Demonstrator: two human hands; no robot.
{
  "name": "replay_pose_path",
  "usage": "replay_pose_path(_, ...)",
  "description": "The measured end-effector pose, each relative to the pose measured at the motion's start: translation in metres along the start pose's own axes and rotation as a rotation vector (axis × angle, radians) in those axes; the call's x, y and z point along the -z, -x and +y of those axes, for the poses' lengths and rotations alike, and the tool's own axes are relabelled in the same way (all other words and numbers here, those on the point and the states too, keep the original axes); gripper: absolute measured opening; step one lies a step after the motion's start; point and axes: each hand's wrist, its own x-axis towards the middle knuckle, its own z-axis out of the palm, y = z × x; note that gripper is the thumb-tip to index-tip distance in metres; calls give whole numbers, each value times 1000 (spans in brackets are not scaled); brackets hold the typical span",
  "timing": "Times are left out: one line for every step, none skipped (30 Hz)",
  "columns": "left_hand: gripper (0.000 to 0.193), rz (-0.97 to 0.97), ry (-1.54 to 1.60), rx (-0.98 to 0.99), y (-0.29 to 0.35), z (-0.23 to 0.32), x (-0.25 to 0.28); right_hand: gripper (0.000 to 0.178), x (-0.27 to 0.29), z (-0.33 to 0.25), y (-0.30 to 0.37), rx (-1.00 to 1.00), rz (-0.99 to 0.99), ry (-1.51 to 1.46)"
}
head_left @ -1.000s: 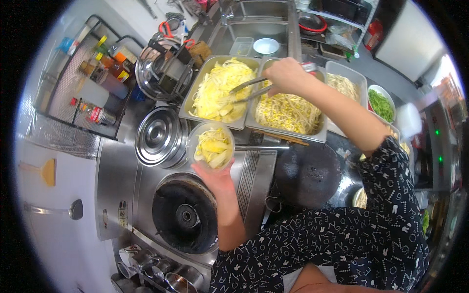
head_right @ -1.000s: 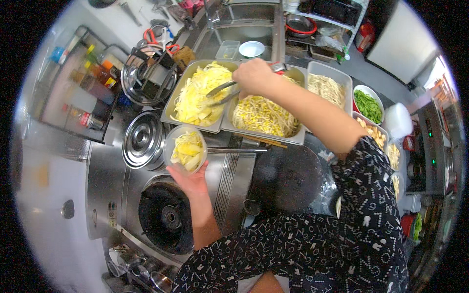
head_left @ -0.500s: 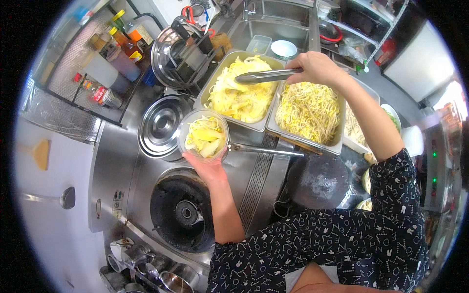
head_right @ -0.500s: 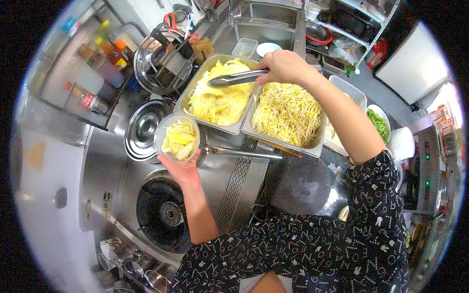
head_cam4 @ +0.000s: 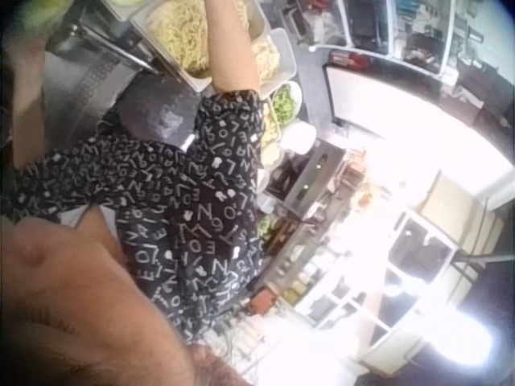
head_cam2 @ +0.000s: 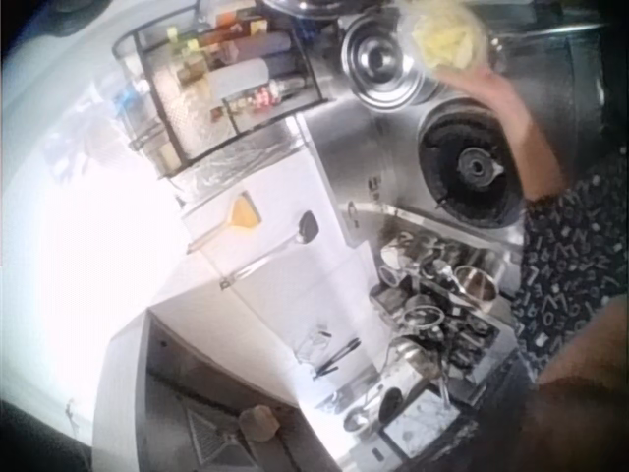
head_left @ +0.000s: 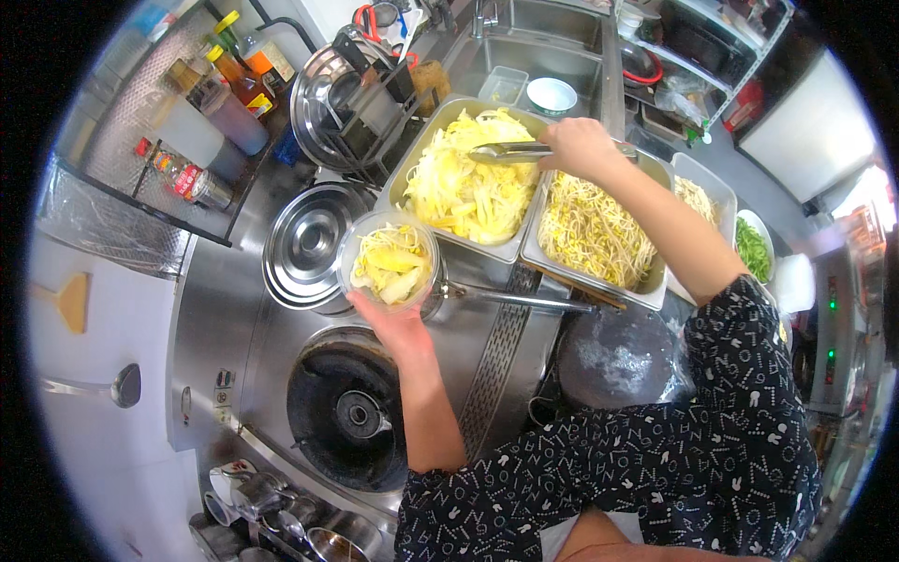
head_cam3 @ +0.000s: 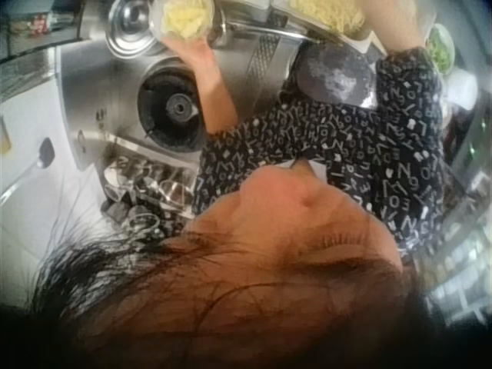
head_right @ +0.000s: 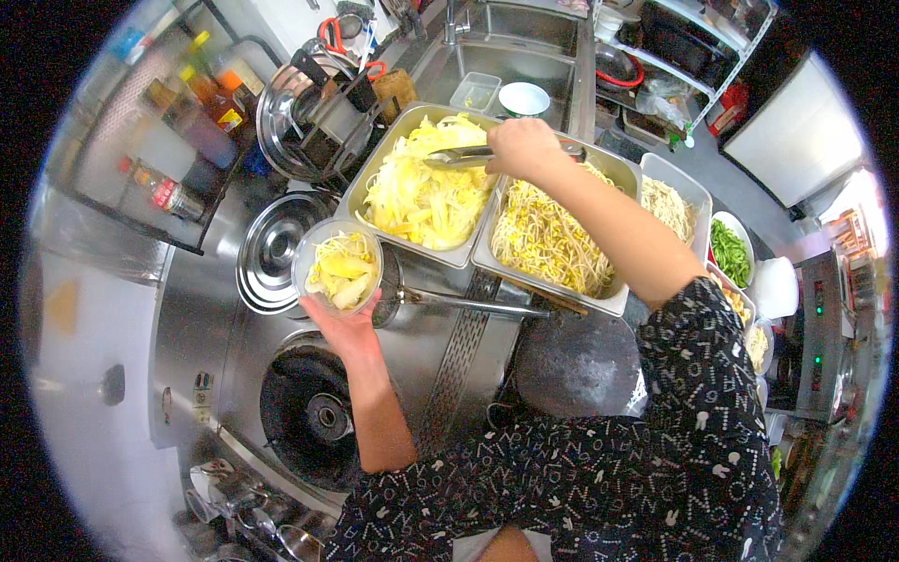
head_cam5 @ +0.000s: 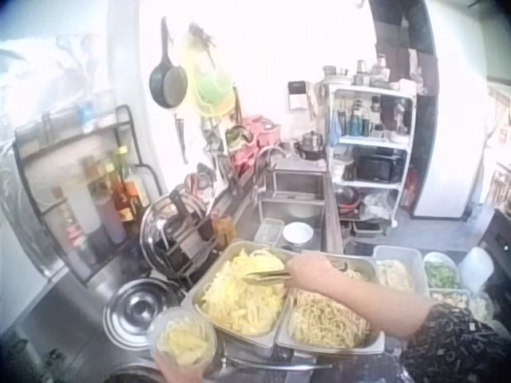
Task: The person assembles multiple noodle bowls by adding bean sprouts, enoki mushrooms, and sliced egg from stainless steel trays into small plastic containers using tongs. They then move to a separate station and add a spoonful of chili oil to a small container.
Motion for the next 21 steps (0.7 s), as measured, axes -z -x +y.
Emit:
replay_pose_path(74,25,8,41,-3,0,-2,48,6,7,7,20,63,-15)
replay_pose_path(74,29,22,61,-7,0,-5,47,14,16,14,40,72,-79)
replay_pose_path(74,-1,27,60,-10,-1,-7,47,23,23,22,37,93,-123)
replay_pose_path(73,20,40,90,-14,-3,-10,46,32,30,30,34,114,-166)
replay_pose_path(73,6,46,99,-18,-5,-12,46,41,37,37,40,120,-208)
replay_pose_path(73,-7,51,108,-21,-9,-15,47,50,42,44,64,150,-259)
replay_pose_path(72,-4,77,119,-24,-12,-18,47,57,45,49,40,177,-289)
replay_pose_path(72,-30,70,106,-27,-16,-22,49,64,48,54,59,189,-335)
replay_pose_path(72,-27,62,113,-29,-20,-26,50,70,49,58,27,218,-346)
replay_pose_path(71,-24,53,121,-31,-24,-30,51,75,50,60,24,268,-368)
replay_pose_path(70,-23,73,131,-34,-28,-35,51,77,49,62,28,273,-348)
replay_pose_path(70,-31,73,115,-36,-32,-38,51,79,49,62,33,279,-328)
replay_pose_path(70,-30,72,104,-37,-34,-41,52,80,49,63,36,298,-300)
replay_pose_path(70,-44,69,91,-39,-36,-44,52,79,48,63,35,268,-317)
replay_pose_path(70,-36,76,92,-40,-37,-45,52,78,49,63,32,252,-324)
replay_pose_path(71,-30,74,100,-41,-37,-46,52,76,49,62,40,251,-340)
replay_pose_path(71,-32,75,103,-42,-37,-47,53,74,50,63,57,270,-361)
replay_pose_path(71,-19,75,109,-43,-36,-46,54,72,51,62,50,294,-365)
replay_pose_path(71,-23,67,109,-43,-35,-46,54,70,52,63,49,308,-373)
replay_pose_path(71,-12,57,112,-43,-34,-46,55,69,53,63,39,306,-372)
replay_pose_path(71,-14,43,115,-43,-32,-46,55,69,53,64,49,299,-390)
